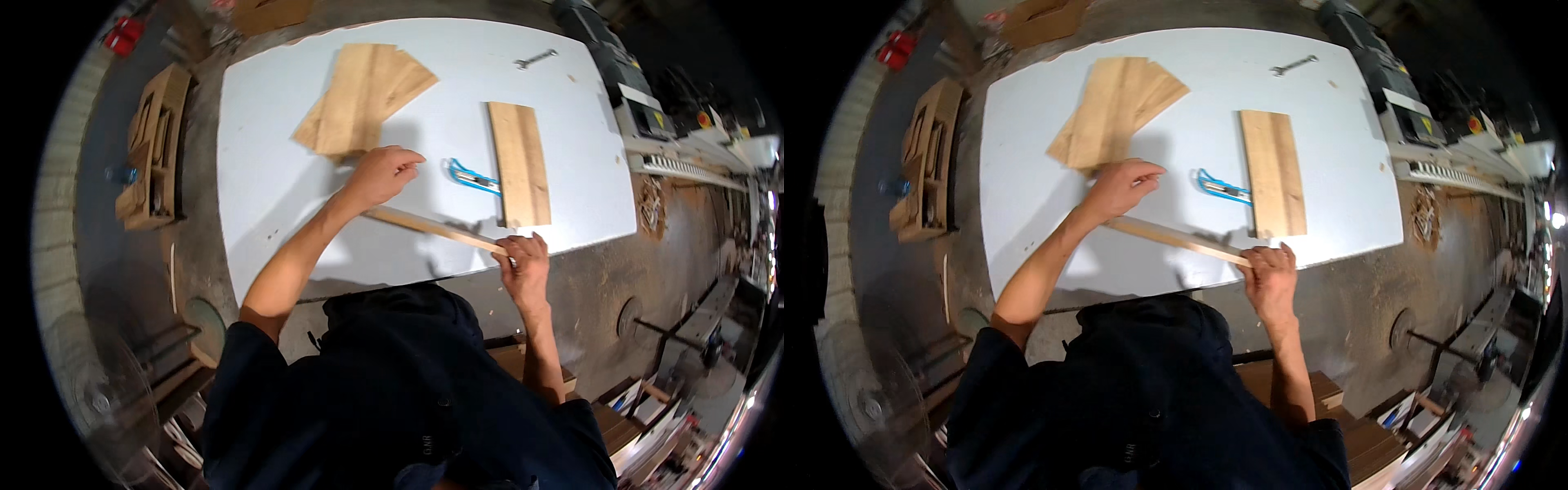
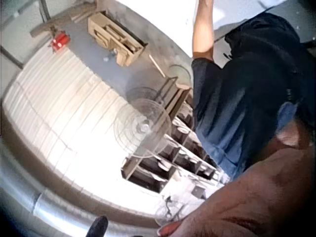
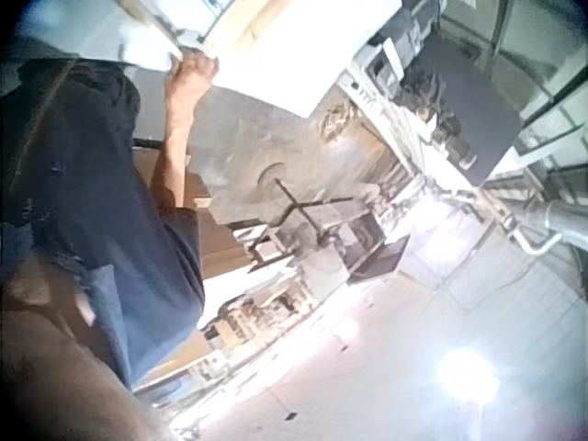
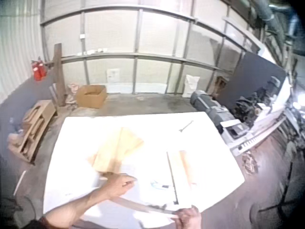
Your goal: The person scrapes the edges of wooden planks using a hand tool, stacks the planks on a large pile, and checks their alignment.
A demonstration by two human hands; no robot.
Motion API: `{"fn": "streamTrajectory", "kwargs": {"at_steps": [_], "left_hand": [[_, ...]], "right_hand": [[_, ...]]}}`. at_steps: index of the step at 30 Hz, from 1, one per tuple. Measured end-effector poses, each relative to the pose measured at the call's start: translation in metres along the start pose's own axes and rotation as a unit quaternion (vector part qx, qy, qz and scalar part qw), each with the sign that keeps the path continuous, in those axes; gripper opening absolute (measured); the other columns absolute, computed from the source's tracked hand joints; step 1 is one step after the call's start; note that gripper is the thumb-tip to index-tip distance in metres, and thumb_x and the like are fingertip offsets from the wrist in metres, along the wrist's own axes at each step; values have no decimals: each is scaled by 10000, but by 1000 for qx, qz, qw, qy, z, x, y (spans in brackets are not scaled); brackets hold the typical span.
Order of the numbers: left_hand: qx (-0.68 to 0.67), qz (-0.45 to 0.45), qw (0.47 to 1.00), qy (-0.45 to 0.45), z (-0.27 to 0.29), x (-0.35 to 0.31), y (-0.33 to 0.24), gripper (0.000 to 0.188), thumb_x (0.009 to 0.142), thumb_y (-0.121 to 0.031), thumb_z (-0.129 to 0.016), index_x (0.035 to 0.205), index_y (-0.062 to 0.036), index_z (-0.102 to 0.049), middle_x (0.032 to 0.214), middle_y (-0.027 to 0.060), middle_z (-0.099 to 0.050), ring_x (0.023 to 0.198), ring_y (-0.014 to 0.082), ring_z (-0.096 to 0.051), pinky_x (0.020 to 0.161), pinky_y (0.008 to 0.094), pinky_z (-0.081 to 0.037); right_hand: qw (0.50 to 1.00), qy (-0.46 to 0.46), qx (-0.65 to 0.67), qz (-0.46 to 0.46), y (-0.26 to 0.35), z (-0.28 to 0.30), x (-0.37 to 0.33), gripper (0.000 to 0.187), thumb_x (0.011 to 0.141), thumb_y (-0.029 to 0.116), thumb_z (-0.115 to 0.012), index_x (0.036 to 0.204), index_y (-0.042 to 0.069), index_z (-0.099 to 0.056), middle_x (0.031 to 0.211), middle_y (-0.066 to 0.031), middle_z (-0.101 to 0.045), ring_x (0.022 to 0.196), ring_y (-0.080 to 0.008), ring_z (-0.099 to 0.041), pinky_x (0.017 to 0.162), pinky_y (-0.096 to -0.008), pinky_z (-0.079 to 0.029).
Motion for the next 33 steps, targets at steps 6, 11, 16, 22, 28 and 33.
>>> {"fn": "streamTrajectory", "kwargs": {"at_steps": [6, 11, 16, 22, 28, 33], "left_hand": [[289, -134, 925, 209, -106, 76, -18, 283, 778, -223, -706, 997, -55, -642, 958, 133, -602, 950, 312, -583, 827, 412, -483], [377, -222, 874, 210, -154, 93, -22, 240, 787, -137, -644, 973, 10, -606, 927, 178, -606, 913, 346, -606, 809, 439, -495], [409, -135, 854, 292, -116, 73, -17, 182, 778, -29, -547, 943, 27, -603, 866, 202, -619, 812, 362, -635, 733, 468, -505], [242, 117, 957, 112, 39, -4, -62, 148, 895, -111, -532, 954, 22, -562, 895, 173, -642, 823, 272, -650, 717, 411, -513], [-238, 151, 957, -65, 45, -137, -19, 149, 961, -83, -478, 1072, 13, -508, 822, 86, -621, 795, 137, -623, 721, 285, -527], [-369, 265, 888, -74, -3, -156, -16, 243, 980, -145, -460, 1160, 17, -468, 905, 124, -632, 722, 168, -641, 681, 303, -533]], "right_hand": [[996, 56, -64, -27, 16, -8, -4, 198, 741, 118, -699, 930, 72, -666, 888, -77, -660, 858, -259, -623, 915, -444, -445], [999, 18, -28, -3, 36, -37, -2, 212, 766, 104, -600, 973, 68, -632, 859, -79, -620, 847, -256, -621, 809, -391, -471], [996, 90, -17, 22, 48, -57, 8, 174, 790, 124, -588, 953, 70, -618, 891, -90, -629, 856, -253, -629, 770, -374, -476], [992, 113, -52, 21, 39, -63, 11, 285, 842, 226, -633, 1058, 45, -590, 860, -95, -642, 804, -256, -648, 717, -377, -494], [989, 139, -30, 40, 52, -56, 38, 174, 830, 198, -665, 876, 38, -611, 727, -139, -636, 618, -326, -637, 557, -395, -503], [985, 168, -19, 46, 53, -58, 47, 157, 820, 182, -682, 825, 37, -621, 715, -149, -634, 635, -330, -640, 569, -397, -507]]}}
Point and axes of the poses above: each hand's wrist, its own x-axis towards the middle knuckle, its own z-axis out of the back of the hand, y = z × x, the point moved 5 cm from there along x, towards the middle knuckle
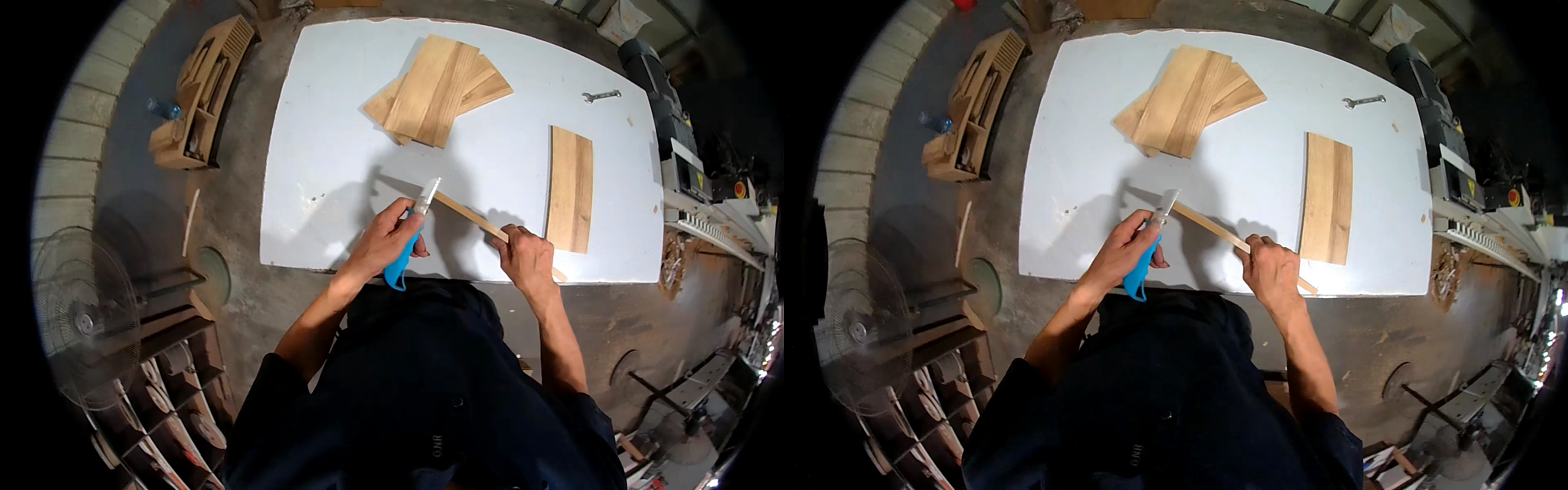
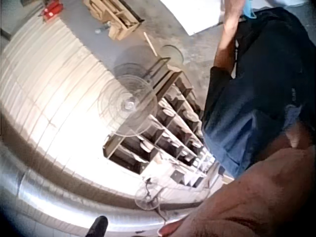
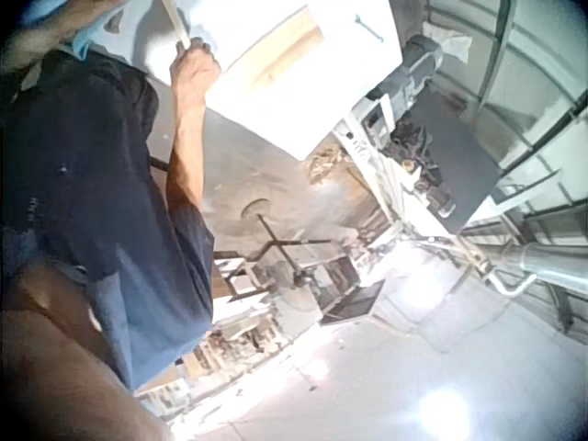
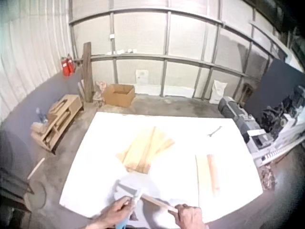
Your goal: The person scrapes the edges of wooden planks using a hand tool, stacks the planks on a large pile, and checks their alignment.
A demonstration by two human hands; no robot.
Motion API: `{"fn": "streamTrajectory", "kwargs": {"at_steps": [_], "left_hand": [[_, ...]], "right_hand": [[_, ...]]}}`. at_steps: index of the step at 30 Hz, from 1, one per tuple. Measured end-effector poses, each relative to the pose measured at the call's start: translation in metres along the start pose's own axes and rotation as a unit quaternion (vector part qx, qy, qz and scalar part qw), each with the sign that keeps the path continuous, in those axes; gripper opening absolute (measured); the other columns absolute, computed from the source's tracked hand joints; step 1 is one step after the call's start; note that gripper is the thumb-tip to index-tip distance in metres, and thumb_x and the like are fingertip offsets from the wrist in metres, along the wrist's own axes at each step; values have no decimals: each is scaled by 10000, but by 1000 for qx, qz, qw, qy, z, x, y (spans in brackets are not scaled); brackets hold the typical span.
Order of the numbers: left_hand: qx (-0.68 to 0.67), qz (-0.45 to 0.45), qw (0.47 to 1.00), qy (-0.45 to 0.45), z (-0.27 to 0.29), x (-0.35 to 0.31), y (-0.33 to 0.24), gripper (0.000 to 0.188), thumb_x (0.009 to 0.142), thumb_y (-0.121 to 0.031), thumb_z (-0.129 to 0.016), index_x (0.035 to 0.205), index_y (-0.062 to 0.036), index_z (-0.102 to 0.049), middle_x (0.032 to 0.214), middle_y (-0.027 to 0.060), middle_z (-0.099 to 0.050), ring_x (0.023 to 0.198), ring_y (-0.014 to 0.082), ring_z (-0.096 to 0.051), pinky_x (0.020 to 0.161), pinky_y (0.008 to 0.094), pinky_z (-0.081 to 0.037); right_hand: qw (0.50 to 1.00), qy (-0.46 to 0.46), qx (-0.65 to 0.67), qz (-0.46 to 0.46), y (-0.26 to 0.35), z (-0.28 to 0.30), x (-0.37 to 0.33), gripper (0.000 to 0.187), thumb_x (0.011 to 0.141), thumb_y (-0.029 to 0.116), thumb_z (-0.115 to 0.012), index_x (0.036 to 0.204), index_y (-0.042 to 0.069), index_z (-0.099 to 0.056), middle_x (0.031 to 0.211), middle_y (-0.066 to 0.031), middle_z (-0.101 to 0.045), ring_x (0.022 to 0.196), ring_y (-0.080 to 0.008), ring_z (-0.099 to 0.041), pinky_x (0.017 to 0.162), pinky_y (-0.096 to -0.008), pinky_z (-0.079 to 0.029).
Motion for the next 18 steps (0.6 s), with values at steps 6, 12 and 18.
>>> {"fn": "streamTrajectory", "kwargs": {"at_steps": [6, 12, 18], "left_hand": [[-116, -30, 989, -88, -15, 4, 0, 243, 987, -180, -452, 1088, 33, -512, 784, 119, -643, 644, 165, -652, 561, 272, -520], [-94, -12, 993, -65, -17, 6, -6, 276, 994, -179, -418, 1130, 44, -509, 759, 121, -633, 611, 159, -640, 533, 270, -503], [-55, -1, 993, -107, -20, 9, -8, 279, 997, -189, -398, 1085, 45, -521, 717, 111, -621, 556, 152, -613, 502, 277, -483]], "right_hand": [[1000, 16, -13, 3, -3, -2, 2, 170, 821, 192, -686, 851, 38, -622, 732, -147, -639, 642, -325, -642, 570, -392, -505], [999, 23, -24, 2, 0, 0, 5, 182, 827, 212, -684, 853, 44, -617, 736, -139, -642, 645, -324, -645, 571, -391, -507], [1000, 18, -18, 4, -1, 0, 6, 191, 831, 226, -684, 835, 50, -609, 726, -131, -642, 638, -313, -646, 568, -387, -504]]}}
Point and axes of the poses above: each hand's wrist, its own x-axis towards the middle knuckle, its own z-axis out of the back of the hand, y = z × x, the point moved 5 cm from there along x, towards the middle knuckle
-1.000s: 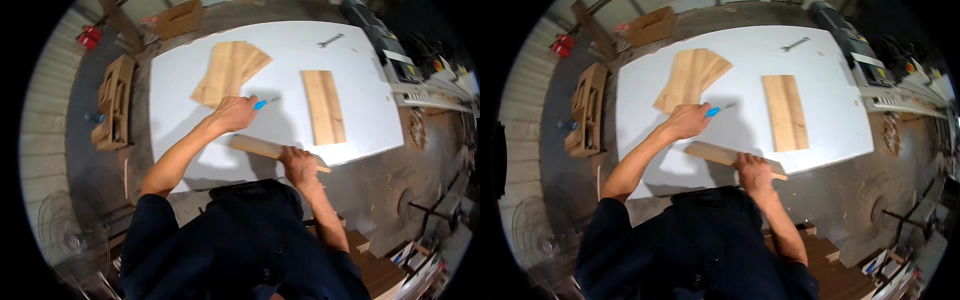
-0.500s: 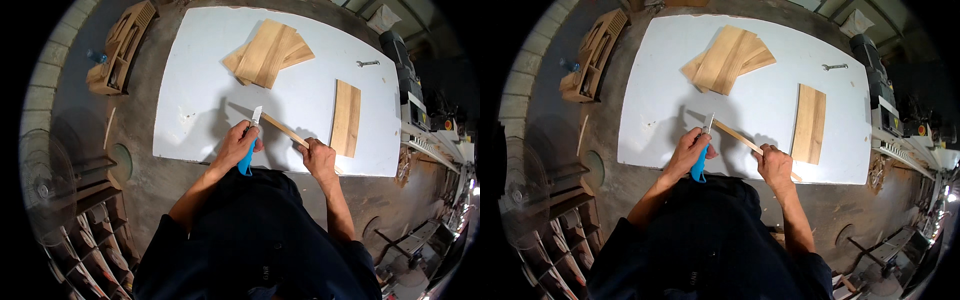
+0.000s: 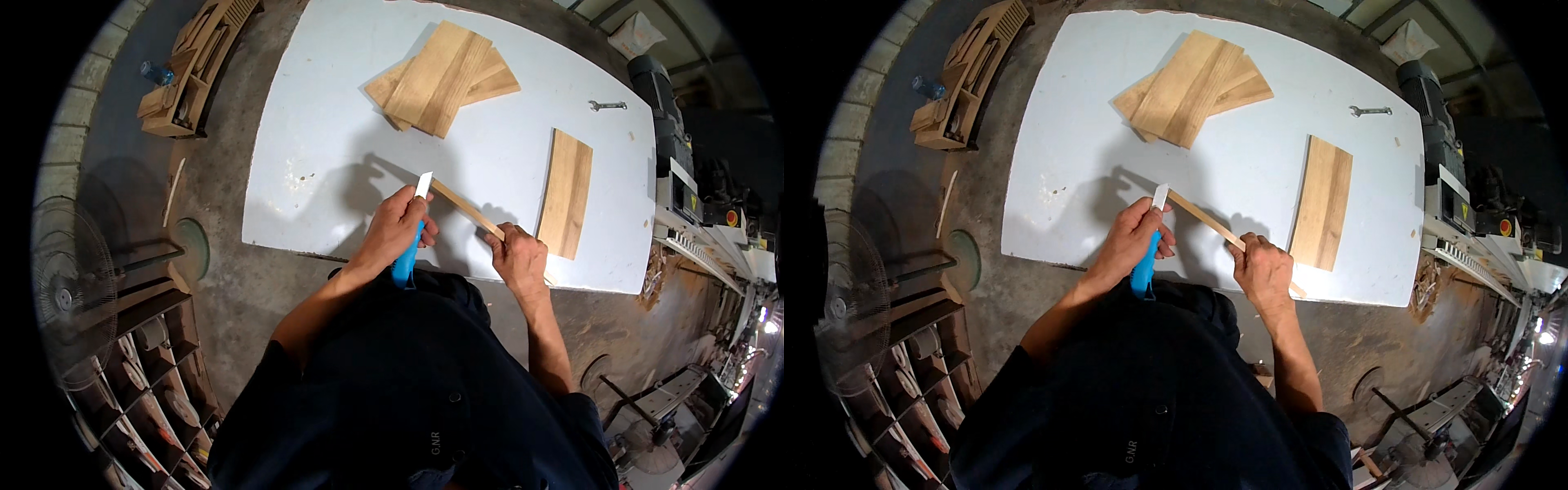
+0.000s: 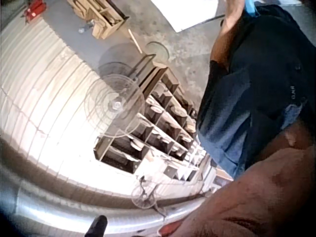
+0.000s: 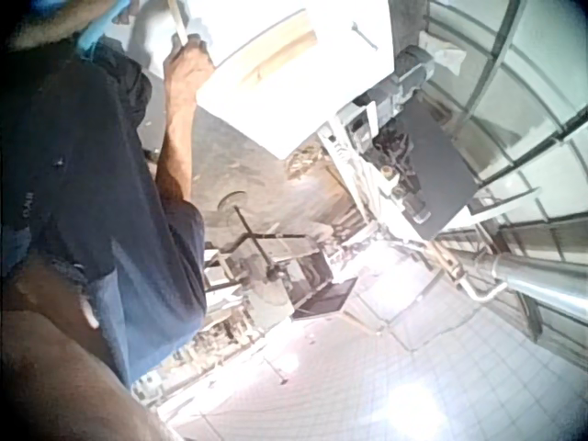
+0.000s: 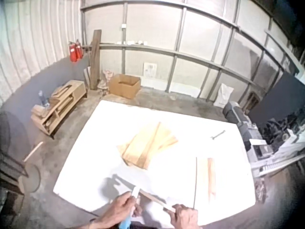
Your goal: The person scrapes the edges of wooden planks using a hand tool, stacks the planks on a large pile, and checks their alignment.
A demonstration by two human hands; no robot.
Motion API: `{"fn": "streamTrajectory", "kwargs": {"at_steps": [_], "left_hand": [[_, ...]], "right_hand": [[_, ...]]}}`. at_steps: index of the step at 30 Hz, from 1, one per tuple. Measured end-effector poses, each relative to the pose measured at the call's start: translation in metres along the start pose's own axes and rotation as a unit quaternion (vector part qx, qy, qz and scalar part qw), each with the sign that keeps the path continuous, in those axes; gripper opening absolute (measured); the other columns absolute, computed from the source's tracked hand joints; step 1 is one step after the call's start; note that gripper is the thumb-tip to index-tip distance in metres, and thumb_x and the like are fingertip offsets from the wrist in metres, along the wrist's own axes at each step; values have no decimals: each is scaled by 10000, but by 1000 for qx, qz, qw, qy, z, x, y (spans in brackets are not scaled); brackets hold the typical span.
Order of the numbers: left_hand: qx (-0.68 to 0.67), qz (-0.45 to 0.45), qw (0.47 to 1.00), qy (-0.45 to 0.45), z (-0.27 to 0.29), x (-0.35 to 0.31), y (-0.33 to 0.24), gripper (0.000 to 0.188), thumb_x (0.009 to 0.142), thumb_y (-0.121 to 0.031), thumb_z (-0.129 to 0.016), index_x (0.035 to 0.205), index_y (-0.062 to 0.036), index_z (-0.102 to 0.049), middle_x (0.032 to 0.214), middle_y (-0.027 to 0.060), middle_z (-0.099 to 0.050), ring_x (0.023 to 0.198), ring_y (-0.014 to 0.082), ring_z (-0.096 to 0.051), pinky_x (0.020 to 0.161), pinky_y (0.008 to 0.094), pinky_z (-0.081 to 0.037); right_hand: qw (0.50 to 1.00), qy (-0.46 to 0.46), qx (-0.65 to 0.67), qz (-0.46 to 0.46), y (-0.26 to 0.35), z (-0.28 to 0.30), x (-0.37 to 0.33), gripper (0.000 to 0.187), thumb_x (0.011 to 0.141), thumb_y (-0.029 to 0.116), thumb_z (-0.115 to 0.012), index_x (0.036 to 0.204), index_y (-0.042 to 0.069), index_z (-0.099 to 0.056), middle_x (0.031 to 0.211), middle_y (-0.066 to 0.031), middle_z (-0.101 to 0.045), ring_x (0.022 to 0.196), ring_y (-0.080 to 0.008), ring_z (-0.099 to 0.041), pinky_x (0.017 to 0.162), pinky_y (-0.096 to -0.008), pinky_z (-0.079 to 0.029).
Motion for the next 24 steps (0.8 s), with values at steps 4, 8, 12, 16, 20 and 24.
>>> {"fn": "streamTrajectory", "kwargs": {"at_steps": [4, 8, 12, 16, 20, 24], "left_hand": [[24, -2, 999, -22, -6, 4, 4, 274, 996, -187, -388, 1048, 44, -526, 692, 103, -605, 520, 150, -588, 485, 280, -468], [-8, 11, 1000, -26, -12, 11, 10, 268, 990, -181, -381, 1007, 49, -517, 647, 95, -570, 490, 150, -559, 470, 285, -455], [-31, 27, 999, -13, -15, 15, 4, 253, 1005, -183, -359, 993, 31, -495, 646, 97, -539, 491, 152, -508, 471, 288, -429], [-30, 25, 999, -10, -18, 19, -2, 251, 1007, -184, -362, 973, 29, -491, 621, 98, -523, 486, 157, -502, 463, 292, -424], [-47, 29, 998, -27, -19, 23, -1, 275, 990, -182, -359, 944, 52, -496, 607, 98, -528, 461, 161, -513, 447, 295, -432], [12, 21, 1000, 3, -17, 27, -5, 280, 973, -169, -359, 910, 65, -500, 605, 99, -534, 449, 162, -523, 437, 303, -439]], "right_hand": [[1000, -8, -4, 9, 0, 3, 2, 194, 828, 227, -690, 822, 53, -605, 710, -125, -638, 627, -309, -645, 559, -384, -499], [1000, 4, 6, 6, -4, 1, 3, 195, 822, 224, -696, 820, 50, -607, 687, -124, -631, 602, -308, -636, 546, -379, -495], [999, -15, 14, 26, -4, 1, 2, 183, 814, 202, -698, 814, 45, -603, 647, -125, -617, 561, -308, -623, 528, -376, -491], [999, -20, 23, 40, -6, 2, 2, 168, 805, 178, -698, 802, 46, -594, 623, -124, -609, 534, -307, -614, 515, -374, -488], [998, -18, 32, 46, -8, 1, 3, 160, 805, 165, -692, 787, 49, -584, 628, -121, -614, 532, -303, -612, 513, -373, -488], [998, -15, 34, 50, -7, 3, 4, 150, 817, 156, -674, 773, 53, -574, 626, -117, -613, 530, -302, -611, 514, -374, -489]]}}
Point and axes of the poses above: each hand's wrist, its own x-axis towards the middle knuckle, its own z-axis out of the back of the hand, y = z × x, the point moved 5 cm from there along x, towards the middle knuckle
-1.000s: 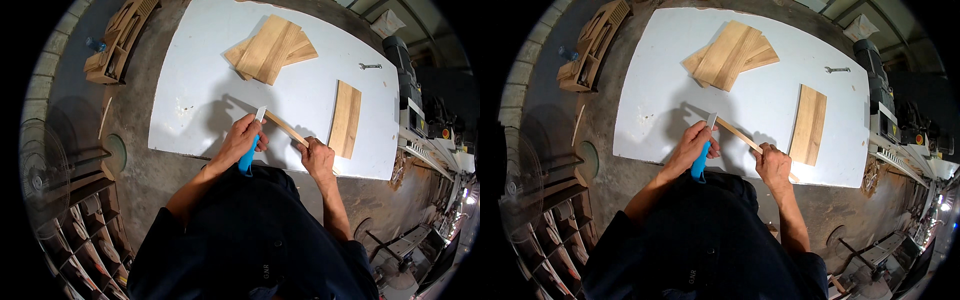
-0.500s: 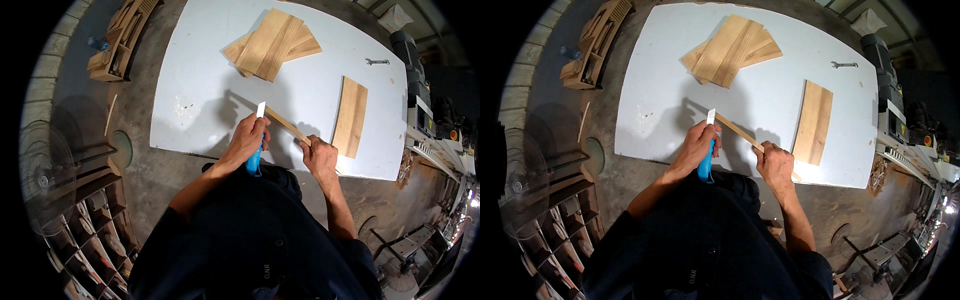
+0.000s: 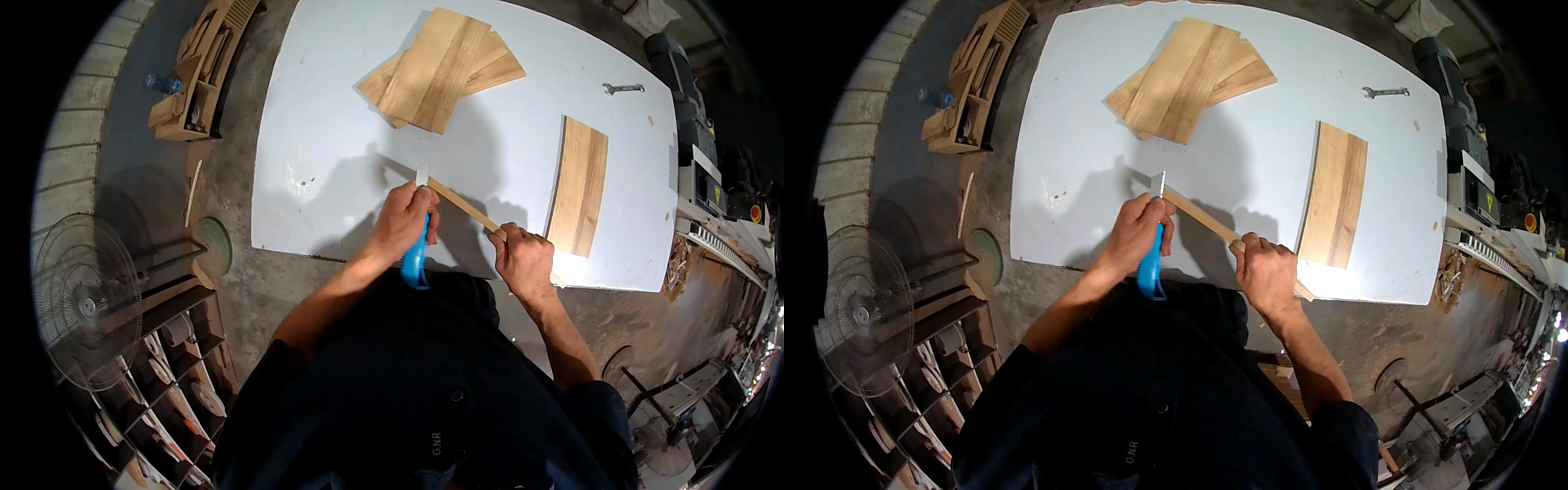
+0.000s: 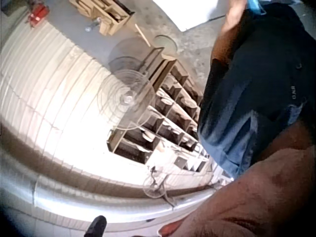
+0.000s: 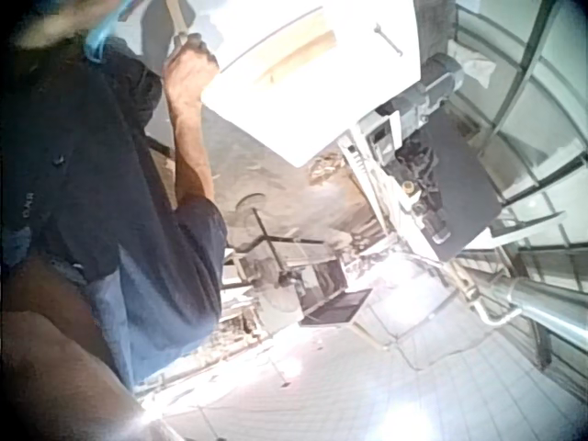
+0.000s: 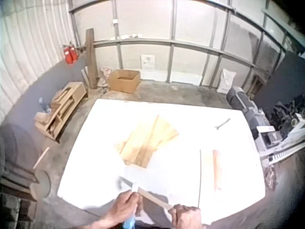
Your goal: The person scrapes the edges of wooden planks using a hand tool, stacks the planks on a large pile, and checks their alignment.
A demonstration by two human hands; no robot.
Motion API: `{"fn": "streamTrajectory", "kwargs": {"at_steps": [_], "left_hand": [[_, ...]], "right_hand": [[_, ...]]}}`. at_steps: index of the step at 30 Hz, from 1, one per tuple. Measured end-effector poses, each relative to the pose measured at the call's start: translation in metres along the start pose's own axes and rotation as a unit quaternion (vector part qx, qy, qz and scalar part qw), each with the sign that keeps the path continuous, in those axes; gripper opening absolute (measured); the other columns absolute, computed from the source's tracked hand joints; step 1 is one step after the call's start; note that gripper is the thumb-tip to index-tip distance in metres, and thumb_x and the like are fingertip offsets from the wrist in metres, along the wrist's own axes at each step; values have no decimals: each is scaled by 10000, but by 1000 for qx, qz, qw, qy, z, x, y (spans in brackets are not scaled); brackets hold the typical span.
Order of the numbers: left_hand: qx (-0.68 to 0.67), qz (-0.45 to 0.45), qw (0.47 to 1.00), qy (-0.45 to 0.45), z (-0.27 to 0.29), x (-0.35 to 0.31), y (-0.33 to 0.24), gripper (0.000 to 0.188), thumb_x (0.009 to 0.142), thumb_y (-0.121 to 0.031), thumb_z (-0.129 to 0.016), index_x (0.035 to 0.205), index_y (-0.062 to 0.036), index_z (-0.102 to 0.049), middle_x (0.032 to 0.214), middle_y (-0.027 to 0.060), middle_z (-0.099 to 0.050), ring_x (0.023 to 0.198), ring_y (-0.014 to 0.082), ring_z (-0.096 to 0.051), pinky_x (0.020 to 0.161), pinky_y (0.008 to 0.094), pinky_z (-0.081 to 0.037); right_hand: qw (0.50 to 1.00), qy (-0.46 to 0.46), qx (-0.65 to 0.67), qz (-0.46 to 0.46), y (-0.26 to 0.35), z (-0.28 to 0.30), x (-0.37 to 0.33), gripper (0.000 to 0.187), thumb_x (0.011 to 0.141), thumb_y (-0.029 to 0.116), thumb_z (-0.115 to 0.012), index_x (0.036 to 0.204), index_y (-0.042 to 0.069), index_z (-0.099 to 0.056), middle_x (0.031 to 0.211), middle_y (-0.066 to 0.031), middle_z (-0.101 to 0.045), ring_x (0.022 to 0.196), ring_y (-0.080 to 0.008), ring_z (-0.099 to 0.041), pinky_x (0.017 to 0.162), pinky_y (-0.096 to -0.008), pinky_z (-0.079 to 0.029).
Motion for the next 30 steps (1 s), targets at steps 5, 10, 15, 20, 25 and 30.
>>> {"fn": "streamTrajectory", "kwargs": {"at_steps": [5, 10, 15, 20, 25, 30], "left_hand": [[37, 35, 998, 34, 10, 3, -9, 247, 961, -172, -387, 881, 35, -496, 585, 112, -525, 447, 184, -504, 435, 318, -423], [-37, 28, 999, -28, -3, 2, 3, 229, 939, -183, -417, 865, 19, -496, 595, 121, -527, 449, 199, -515, 439, 323, -433], [78, 79, 992, 67, 10, 5, -15, 235, 929, -184, -411, 868, 25, -497, 601, 120, -529, 442, 186, -520, 432, 321, -432], [8, 64, 998, 11, 2, 1, -3, 239, 929, -185, -410, 870, 28, -500, 611, 123, -534, 443, 188, -525, 427, 322, -435], [56, 68, 995, 36, 8, -1, -9, 238, 924, -182, -419, 871, 34, -503, 612, 125, -535, 448, 188, -528, 429, 321, -441], [80, 91, 991, 62, 13, 4, -12, 223, 916, -175, -432, 864, 31, -499, 615, 126, -533, 444, 189, -521, 435, 322, -445]], "right_hand": [[1000, -3, 3, 2, -2, -2, -1, 125, 819, 145, -671, 824, 48, -591, 627, -125, -622, 542, -309, -622, 509, -372, -491], [1000, -17, 5, 1, -3, -7, -3, 111, 807, 120, -672, 804, 55, -582, 618, -120, -616, 537, -305, -616, 505, -371, -486], [1000, -23, 16, -6, -2, -4, -3, 180, 807, 136, -660, 728, 60, -518, 622, -123, -608, 534, -315, -608, 507, -394, -484], [1000, -19, 13, -5, -1, -6, -4, 166, 801, 135, -662, 742, 56, -529, 637, -115, -610, 546, -314, -606, 516, -389, -483], [995, -86, 7, 49, -4, -11, -12, 184, 809, 162, -688, 754, 63, -544, 611, -115, -593, 528, -312, -594, 499, -390, -470], [992, -111, 10, 51, -8, -16, -14, 188, 814, 172, -684, 752, 63, -545, 618, -111, -603, 532, -312, -598, 506, -383, -477]]}}
Point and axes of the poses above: each hand's wrist, its own x-axis towards the middle knuckle, its own z-axis out of the back of the hand, y = z × x, the point moved 5 cm from there along x, towards the middle knuckle
